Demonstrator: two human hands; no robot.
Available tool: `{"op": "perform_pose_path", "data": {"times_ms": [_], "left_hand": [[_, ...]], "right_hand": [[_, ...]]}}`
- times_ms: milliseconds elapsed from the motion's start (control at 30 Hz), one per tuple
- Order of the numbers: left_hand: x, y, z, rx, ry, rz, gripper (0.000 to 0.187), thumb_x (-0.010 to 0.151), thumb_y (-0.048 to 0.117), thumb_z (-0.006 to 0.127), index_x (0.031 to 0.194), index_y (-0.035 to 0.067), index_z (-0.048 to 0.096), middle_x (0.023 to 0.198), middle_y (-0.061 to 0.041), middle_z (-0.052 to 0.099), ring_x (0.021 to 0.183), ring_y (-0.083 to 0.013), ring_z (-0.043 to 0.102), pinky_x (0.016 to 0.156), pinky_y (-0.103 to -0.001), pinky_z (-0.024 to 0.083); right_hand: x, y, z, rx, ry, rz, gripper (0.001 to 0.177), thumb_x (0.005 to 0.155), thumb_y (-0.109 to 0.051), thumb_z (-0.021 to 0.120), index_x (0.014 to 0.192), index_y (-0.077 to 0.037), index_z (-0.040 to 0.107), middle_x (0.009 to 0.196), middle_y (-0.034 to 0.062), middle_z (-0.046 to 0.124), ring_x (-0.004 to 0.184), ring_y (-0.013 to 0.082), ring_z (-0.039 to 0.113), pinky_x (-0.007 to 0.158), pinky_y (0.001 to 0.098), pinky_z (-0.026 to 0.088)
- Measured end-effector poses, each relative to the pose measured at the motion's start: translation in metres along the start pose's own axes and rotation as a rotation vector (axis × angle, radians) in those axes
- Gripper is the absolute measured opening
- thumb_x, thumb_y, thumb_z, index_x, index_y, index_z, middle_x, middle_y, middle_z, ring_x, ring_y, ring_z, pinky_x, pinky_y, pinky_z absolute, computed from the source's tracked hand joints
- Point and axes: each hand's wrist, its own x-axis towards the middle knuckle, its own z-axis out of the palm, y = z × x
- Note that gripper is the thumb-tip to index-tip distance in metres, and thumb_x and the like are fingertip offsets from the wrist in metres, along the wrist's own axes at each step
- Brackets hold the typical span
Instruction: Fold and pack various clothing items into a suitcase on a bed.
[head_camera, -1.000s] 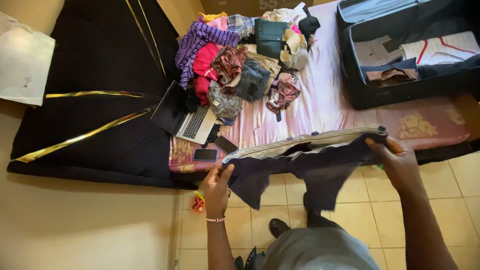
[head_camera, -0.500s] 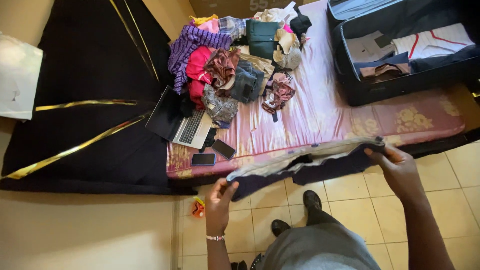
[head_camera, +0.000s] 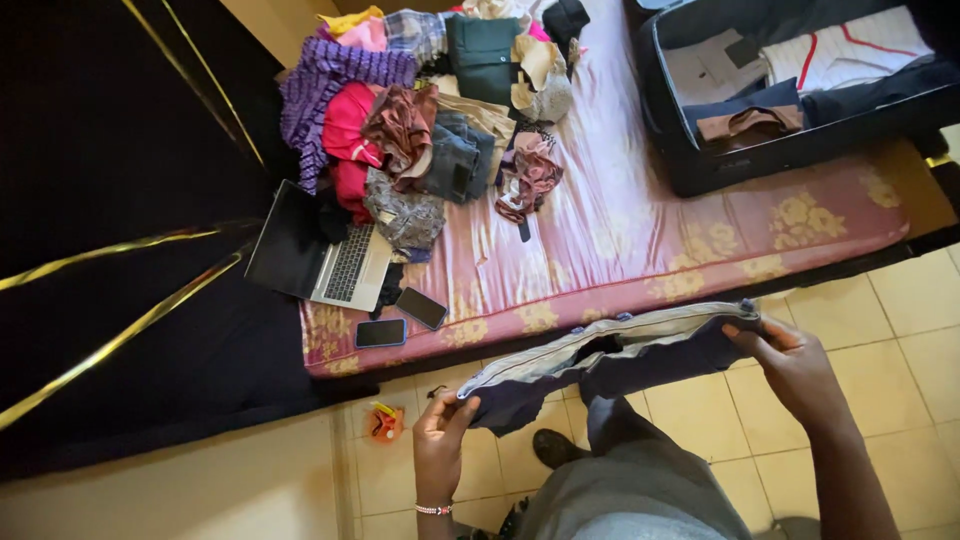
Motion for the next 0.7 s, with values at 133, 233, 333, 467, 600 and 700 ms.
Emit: {"op": "perform_pose_path", "data": {"times_ms": [133,233,333,467,600,700], "left_hand": [[0.051,-0.003,0.015,0.019,-0.028,-0.061,0.012,0.091,0.010,0.076,0.098,0.001,0.071,0.087,0.002,0.064,0.082,-0.0061,0.056,0.076,-0.023,0.046],[0.114,0.009,0.030,0.074,-0.029,-0.112,0.015,0.092,0.014,0.076,0.101,0.003,0.072,0.088,0.003,0.063,0.082,-0.0062,0.055,0.076,-0.023,0.045],[0.203,0.009,0.047,0.094,-0.040,-0.169,0.021,0.095,0.016,0.077,0.109,0.000,0.074,0.086,-0.003,0.060,0.076,-0.0143,0.050,0.068,-0.031,0.040],[0.363,0.033,0.108,0.476,0.059,0.403,0.038,0.092,0.018,0.076,0.124,0.000,0.067,0.110,-0.008,0.068,0.100,-0.0187,0.064,0.088,-0.033,0.054],[0.433,0.030,0.146,0.763,0.169,0.439,0.051,0.087,0.017,0.079,0.132,0.002,0.060,0.123,-0.016,0.061,0.111,-0.0280,0.059,0.094,-0.039,0.048],[0.421,-0.012,0.174,0.372,0.086,0.270,0.029,0.095,0.019,0.072,0.120,0.005,0.067,0.115,-0.010,0.067,0.104,-0.0211,0.067,0.097,-0.034,0.055]], "right_hand": [[0.041,-0.013,-0.004,0.001,0.024,0.033,0.033,0.094,-0.020,0.070,0.119,0.001,0.075,0.100,0.0012,0.074,0.091,0.0102,0.062,0.083,0.0275,0.048],[0.098,-0.050,-0.001,-0.054,0.024,-0.019,0.033,0.096,-0.024,0.069,0.119,-0.001,0.074,0.098,0.0022,0.074,0.090,0.0094,0.062,0.082,0.0271,0.049],[0.186,-0.071,0.007,-0.192,0.036,-0.143,0.033,0.099,-0.029,0.068,0.120,-0.004,0.074,0.096,0.0034,0.074,0.091,0.0085,0.061,0.081,0.0270,0.048],[0.361,-0.039,0.050,-0.418,0.313,-0.403,0.035,0.104,-0.031,0.077,0.115,0.002,0.071,0.106,0.0181,0.066,0.093,0.0260,0.065,0.083,0.0396,0.051],[0.424,-0.070,0.095,-0.658,0.470,-0.834,0.062,0.088,-0.026,0.083,0.133,0.012,0.061,0.106,0.0263,0.065,0.093,0.0387,0.064,0.079,0.0428,0.053],[0.442,-0.003,0.123,-0.216,0.148,-0.460,0.038,0.096,-0.019,0.077,0.126,0.001,0.062,0.108,0.0135,0.067,0.094,0.0214,0.067,0.083,0.0348,0.054]]}}
